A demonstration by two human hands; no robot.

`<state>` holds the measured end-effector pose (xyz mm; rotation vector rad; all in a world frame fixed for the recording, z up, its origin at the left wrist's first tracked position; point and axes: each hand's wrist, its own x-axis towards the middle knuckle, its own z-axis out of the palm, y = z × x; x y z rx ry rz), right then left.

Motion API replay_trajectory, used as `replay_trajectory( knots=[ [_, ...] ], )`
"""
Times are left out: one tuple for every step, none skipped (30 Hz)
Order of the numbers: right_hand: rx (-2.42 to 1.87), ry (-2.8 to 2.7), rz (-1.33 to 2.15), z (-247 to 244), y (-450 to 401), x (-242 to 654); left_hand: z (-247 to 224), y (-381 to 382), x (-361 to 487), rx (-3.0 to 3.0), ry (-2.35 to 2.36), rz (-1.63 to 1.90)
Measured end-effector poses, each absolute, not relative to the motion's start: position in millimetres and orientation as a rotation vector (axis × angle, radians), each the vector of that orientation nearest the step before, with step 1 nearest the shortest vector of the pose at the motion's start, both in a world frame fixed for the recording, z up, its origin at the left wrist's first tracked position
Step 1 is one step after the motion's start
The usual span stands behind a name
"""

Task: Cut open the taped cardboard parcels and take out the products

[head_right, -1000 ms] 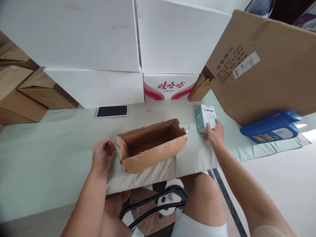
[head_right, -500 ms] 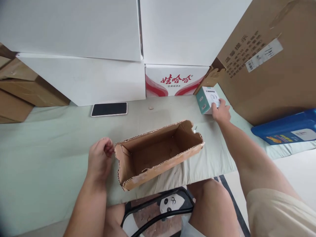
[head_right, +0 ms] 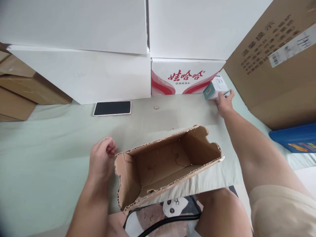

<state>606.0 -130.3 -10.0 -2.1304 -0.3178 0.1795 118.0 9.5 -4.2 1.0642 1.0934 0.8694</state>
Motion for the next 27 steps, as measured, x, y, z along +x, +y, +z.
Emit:
replay_trajectory(
  knots=[
    [-2.106,-0.261,0.2,-7,-129,598,-4,10,117,1.067,1.09,0.873],
    [-2.082,-0.224,0.225,-2,-130,587,-3,10,117,1.068,1.085,0.877],
    [-2.055,-0.213,0.256,5,-132,574,-3,10,116,1.066,1.082,0.881],
    [-2.023,-0.221,0.299,14,-136,559,-1,10,115,1.062,1.078,0.884],
    [-1.986,-0.246,0.353,25,-141,542,0,10,113,1.055,1.073,0.888],
    [-1.944,-0.282,0.416,37,-148,524,2,10,112,1.049,1.066,0.892],
    [-1.911,-0.325,0.487,50,-156,504,3,9,110,1.042,1.059,0.898],
    [-1.908,-0.373,0.566,63,-164,484,4,9,108,1.037,1.05,0.903],
    [-1.933,-0.422,0.661,75,-173,464,6,8,106,1.033,1.04,0.908],
    [-1.98,-0.468,0.771,86,-181,444,7,6,104,1.029,1.031,0.914],
    [-2.036,-0.504,0.887,96,-188,426,7,5,102,1.022,1.02,0.923],
    [-2.092,-0.51,0.991,104,-195,410,8,4,100,1.013,1.006,0.933],
    [-2.138,-0.486,1.062,110,-200,397,8,2,98,0.999,0.991,0.944],
    [-2.163,-0.442,1.098,114,-205,386,9,1,96,0.978,0.979,0.952],
    [-2.168,-0.393,1.09,118,-208,379,9,0,94,0.953,0.971,0.959],
    [-2.159,-0.35,1.049,120,-211,374,9,-2,92,0.926,0.968,0.958],
    [-2.138,-0.33,0.999,121,-214,371,9,-3,90,0.906,0.968,0.951],
    [-2.116,-0.333,0.964,123,-215,369,9,-4,87,0.895,0.969,0.942],
    [-2.099,-0.356,0.942,125,-216,369,9,-4,85,0.895,0.965,0.931],
    [-2.095,-0.388,0.908,127,-215,369,10,-5,83,0.904,0.957,0.922],
    [-2.106,-0.431,0.853,129,-213,369,10,-5,82,0.916,0.946,0.912],
    [-2.124,-0.485,0.776,132,-209,370,10,-6,80,0.928,0.937,0.907],
    [-2.133,-0.546,0.68,136,-204,370,10,-6,79,0.942,0.925,0.9],
    [-2.129,-0.619,0.579,139,-197,370,10,-7,79,0.965,0.91,0.887],
    [-2.117,-0.701,0.491,141,-188,370,10,-8,80,1.001,0.888,0.87],
    [-2.106,-0.787,0.44,143,-178,369,9,-9,82,1.047,0.852,0.847],
    [-2.102,-0.865,0.423,144,-167,369,8,-10,84,1.092,0.802,0.819]
  ],
)
